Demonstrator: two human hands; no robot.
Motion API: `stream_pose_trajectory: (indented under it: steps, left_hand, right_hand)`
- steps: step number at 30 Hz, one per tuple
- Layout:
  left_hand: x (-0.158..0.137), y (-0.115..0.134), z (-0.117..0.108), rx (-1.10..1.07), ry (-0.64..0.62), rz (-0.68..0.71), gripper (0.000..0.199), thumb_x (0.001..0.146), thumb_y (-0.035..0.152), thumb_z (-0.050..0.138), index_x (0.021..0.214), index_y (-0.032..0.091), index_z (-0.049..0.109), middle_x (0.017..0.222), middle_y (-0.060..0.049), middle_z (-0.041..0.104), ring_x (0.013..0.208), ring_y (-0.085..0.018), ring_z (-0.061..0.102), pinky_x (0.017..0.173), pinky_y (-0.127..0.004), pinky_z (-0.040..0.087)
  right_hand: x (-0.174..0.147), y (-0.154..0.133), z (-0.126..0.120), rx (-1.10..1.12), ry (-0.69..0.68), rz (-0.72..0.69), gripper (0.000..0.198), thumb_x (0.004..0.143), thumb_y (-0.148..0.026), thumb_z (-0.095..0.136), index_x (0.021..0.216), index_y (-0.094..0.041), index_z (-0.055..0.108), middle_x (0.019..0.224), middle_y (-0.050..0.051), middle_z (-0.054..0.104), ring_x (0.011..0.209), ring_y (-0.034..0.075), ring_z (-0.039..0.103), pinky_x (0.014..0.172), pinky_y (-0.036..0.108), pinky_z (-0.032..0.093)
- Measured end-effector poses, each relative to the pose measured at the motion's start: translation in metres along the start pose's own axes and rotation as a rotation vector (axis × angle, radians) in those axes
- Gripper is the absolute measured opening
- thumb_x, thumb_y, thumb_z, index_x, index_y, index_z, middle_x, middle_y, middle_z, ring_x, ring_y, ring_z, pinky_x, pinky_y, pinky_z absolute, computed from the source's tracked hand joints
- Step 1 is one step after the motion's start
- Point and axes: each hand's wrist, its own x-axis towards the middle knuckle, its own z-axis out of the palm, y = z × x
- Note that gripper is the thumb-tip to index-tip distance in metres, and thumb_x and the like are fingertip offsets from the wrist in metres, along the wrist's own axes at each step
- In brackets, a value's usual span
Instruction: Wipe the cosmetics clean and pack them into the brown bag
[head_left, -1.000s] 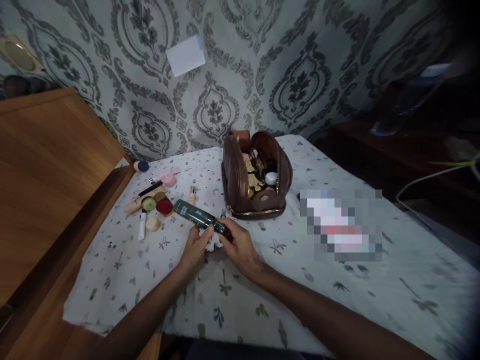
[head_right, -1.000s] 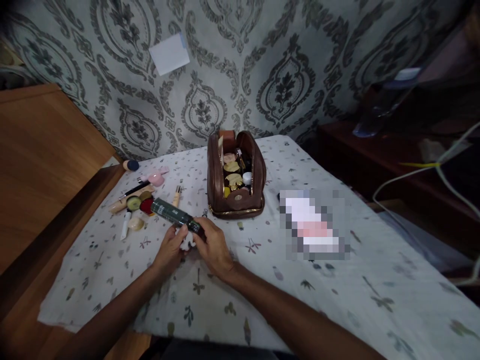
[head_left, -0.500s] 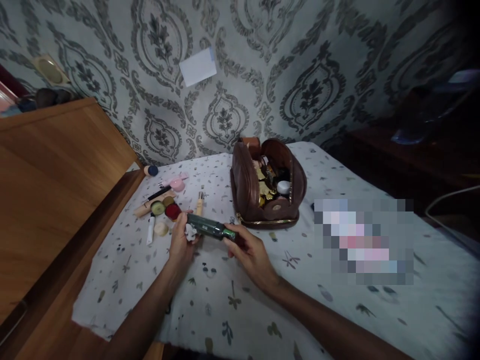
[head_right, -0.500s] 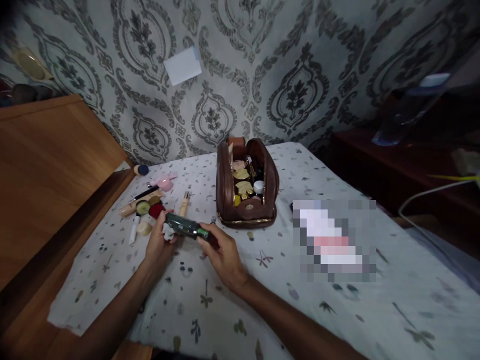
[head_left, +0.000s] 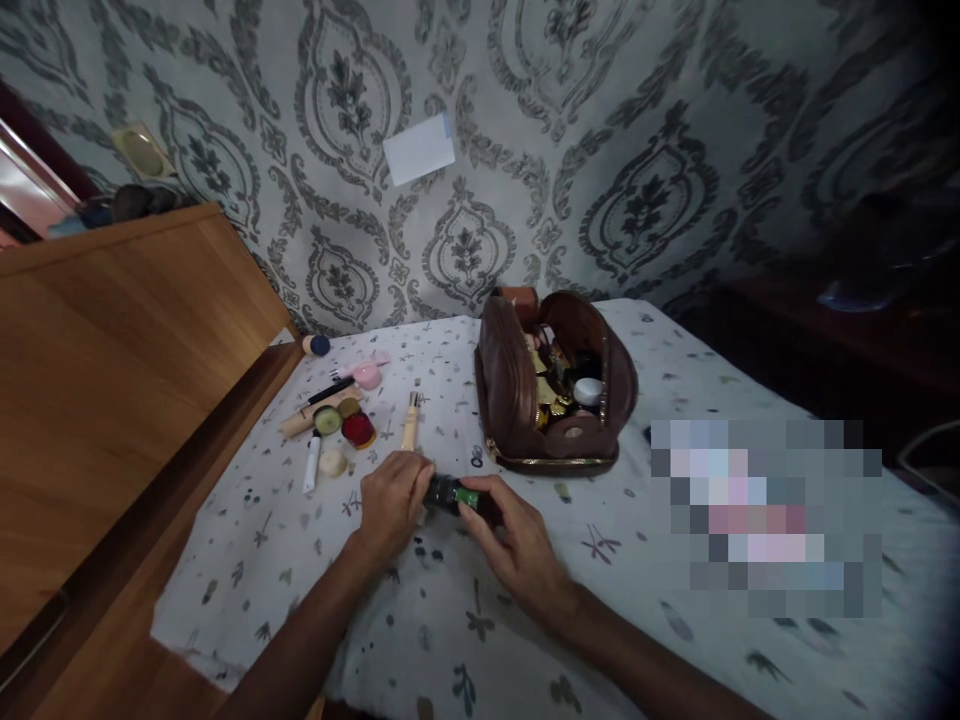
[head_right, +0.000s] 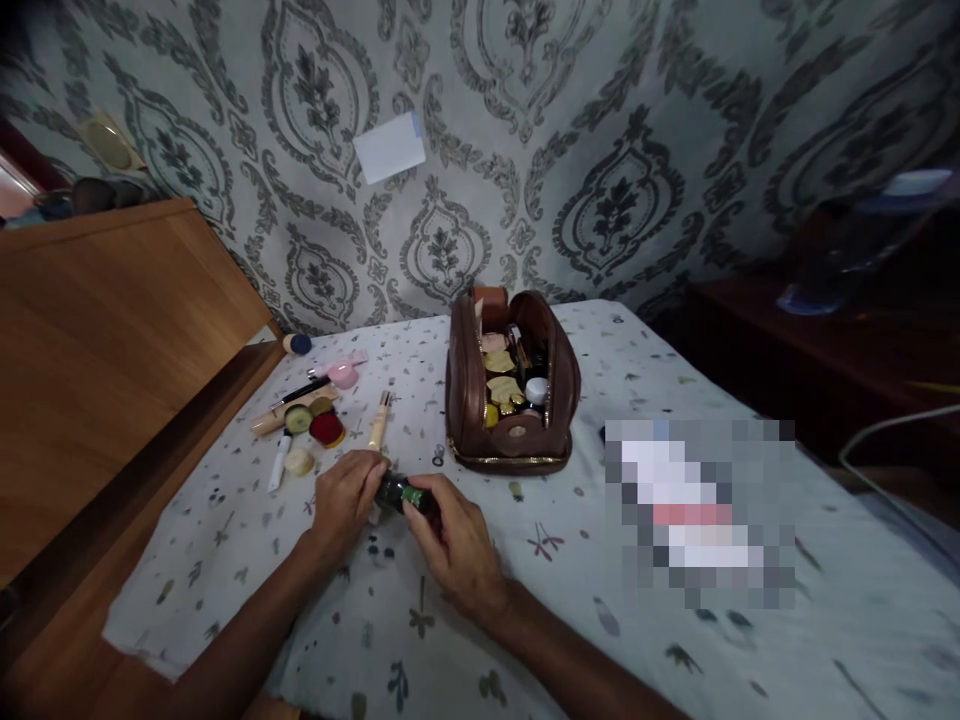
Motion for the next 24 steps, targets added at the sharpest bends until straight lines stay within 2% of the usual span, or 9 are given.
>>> stream_pose_trajectory:
  steps: [5, 8, 11, 15, 19, 21, 24]
  left_hand:
    - [-0.008, 0.025, 0.003, 0.020, -0.036, 0.216, 0.027, 0.096, 0.025, 0.046, 0.104, 0.021, 0.071, 0.099, -0.011, 0.074, 0.095, -0.025, 0.065, 0.086, -0.036, 0.047]
    - [-0.008, 0.028, 0.002, 0.055, -0.072, 0.277, 0.028, 0.097, 0.026, 0.045, 0.109, 0.021, 0.070, 0.102, -0.012, 0.073, 0.097, -0.025, 0.065, 0.086, -0.037, 0.048]
    - [-0.003, 0.022, -0.004, 0.119, -0.153, 0.241, 0.029, 0.098, 0.034, 0.045, 0.107, 0.022, 0.070, 0.098, -0.011, 0.072, 0.094, -0.024, 0.064, 0.082, -0.035, 0.047]
    - [0.006, 0.005, -0.015, 0.232, -0.247, 0.102, 0.036, 0.095, 0.051, 0.049, 0.096, 0.021, 0.069, 0.091, -0.009, 0.069, 0.087, -0.024, 0.062, 0.071, -0.031, 0.042]
    - [0.010, -0.018, -0.029, 0.168, -0.372, 0.059, 0.040, 0.085, 0.061, 0.060, 0.095, 0.022, 0.066, 0.092, -0.006, 0.068, 0.086, -0.023, 0.061, 0.071, -0.029, 0.040]
    - [0.010, -0.028, -0.033, 0.131, -0.417, 0.059, 0.042, 0.079, 0.059, 0.069, 0.100, 0.023, 0.066, 0.098, -0.006, 0.068, 0.092, -0.025, 0.060, 0.075, -0.030, 0.041]
    - [0.010, -0.035, -0.037, 0.077, -0.435, 0.048, 0.036, 0.078, 0.045, 0.075, 0.105, 0.023, 0.065, 0.106, -0.007, 0.067, 0.100, -0.026, 0.059, 0.082, -0.031, 0.042]
  right_hand:
    - [-0.003, 0.006, 0.005, -0.014, -0.005, -0.033, 0.017, 0.094, -0.025, 0.050, 0.110, -0.020, 0.053, 0.089, 0.004, 0.068, 0.074, 0.017, 0.066, 0.067, 0.026, 0.052]
    - [-0.003, 0.009, 0.006, -0.018, -0.015, -0.005, 0.017, 0.093, -0.026, 0.051, 0.109, -0.020, 0.053, 0.087, 0.005, 0.068, 0.072, 0.017, 0.066, 0.065, 0.027, 0.053]
    - [-0.002, 0.010, 0.006, -0.009, -0.027, -0.009, 0.016, 0.094, -0.028, 0.051, 0.107, -0.020, 0.054, 0.087, 0.005, 0.068, 0.074, 0.018, 0.066, 0.067, 0.028, 0.054]
    - [0.000, 0.011, 0.004, 0.016, -0.033, -0.021, 0.019, 0.095, -0.028, 0.050, 0.111, -0.020, 0.057, 0.094, 0.007, 0.069, 0.082, 0.019, 0.067, 0.072, 0.029, 0.056]
    - [0.002, 0.011, 0.004, 0.030, -0.010, -0.008, 0.022, 0.095, -0.028, 0.051, 0.114, -0.021, 0.058, 0.097, 0.008, 0.068, 0.086, 0.020, 0.067, 0.074, 0.030, 0.056]
    - [0.003, 0.011, 0.004, 0.056, 0.001, 0.018, 0.022, 0.095, -0.028, 0.050, 0.114, -0.021, 0.059, 0.098, 0.008, 0.067, 0.088, 0.020, 0.066, 0.075, 0.030, 0.055]
    - [0.003, 0.012, 0.004, 0.101, 0.012, 0.057, 0.023, 0.096, -0.030, 0.050, 0.115, -0.021, 0.058, 0.097, 0.008, 0.066, 0.086, 0.020, 0.065, 0.072, 0.029, 0.055]
